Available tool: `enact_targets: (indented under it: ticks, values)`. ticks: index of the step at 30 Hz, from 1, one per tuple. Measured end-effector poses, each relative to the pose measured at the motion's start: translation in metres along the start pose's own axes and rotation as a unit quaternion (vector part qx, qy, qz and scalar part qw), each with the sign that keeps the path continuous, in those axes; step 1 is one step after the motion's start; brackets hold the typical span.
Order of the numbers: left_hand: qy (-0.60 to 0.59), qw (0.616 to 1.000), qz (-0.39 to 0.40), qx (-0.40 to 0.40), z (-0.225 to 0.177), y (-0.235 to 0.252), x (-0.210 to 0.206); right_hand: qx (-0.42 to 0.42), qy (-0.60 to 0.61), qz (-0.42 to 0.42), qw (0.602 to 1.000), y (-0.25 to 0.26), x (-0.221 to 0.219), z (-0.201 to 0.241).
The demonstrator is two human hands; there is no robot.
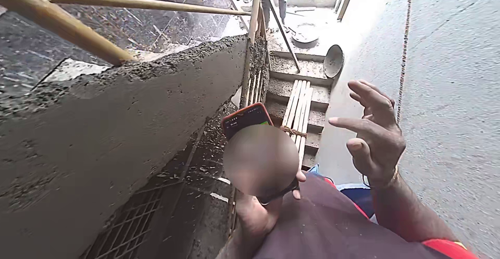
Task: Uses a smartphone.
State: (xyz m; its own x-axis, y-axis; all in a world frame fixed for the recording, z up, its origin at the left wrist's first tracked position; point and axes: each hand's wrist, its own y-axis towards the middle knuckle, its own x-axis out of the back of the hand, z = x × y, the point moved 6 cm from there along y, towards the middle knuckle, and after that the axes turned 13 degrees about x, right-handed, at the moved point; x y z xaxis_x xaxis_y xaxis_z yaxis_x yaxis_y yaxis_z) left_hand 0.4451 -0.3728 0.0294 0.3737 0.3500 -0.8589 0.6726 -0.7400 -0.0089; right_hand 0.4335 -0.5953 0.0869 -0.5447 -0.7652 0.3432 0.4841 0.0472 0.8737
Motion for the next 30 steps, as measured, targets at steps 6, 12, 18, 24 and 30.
enact_targets:
  ticks: [6, 12, 18, 24, 30]
  values:
    - [-0.012, 1.000, -0.006, 0.015, -0.006, 0.036, 0.013, -0.027, -0.101, -0.066, 0.992, -0.005, 0.048, -0.033]
    - [-0.021, 0.998, 0.018, 0.051, -0.012, 0.098, 0.033, -0.072, -0.140, -0.085, 0.984, -0.015, 0.053, -0.074]
    - [-0.022, 0.995, 0.056, 0.080, -0.024, 0.186, 0.064, -0.098, -0.165, -0.090, 0.977, -0.004, 0.036, -0.148]
    - [-0.011, 0.991, 0.127, 0.049, -0.061, 0.295, 0.077, -0.058, -0.147, -0.054, 0.986, 0.064, 0.007, -0.254]
    - [-0.013, 0.990, 0.137, 0.045, -0.093, 0.380, 0.094, 0.004, -0.135, -0.015, 0.991, 0.127, -0.025, -0.324]
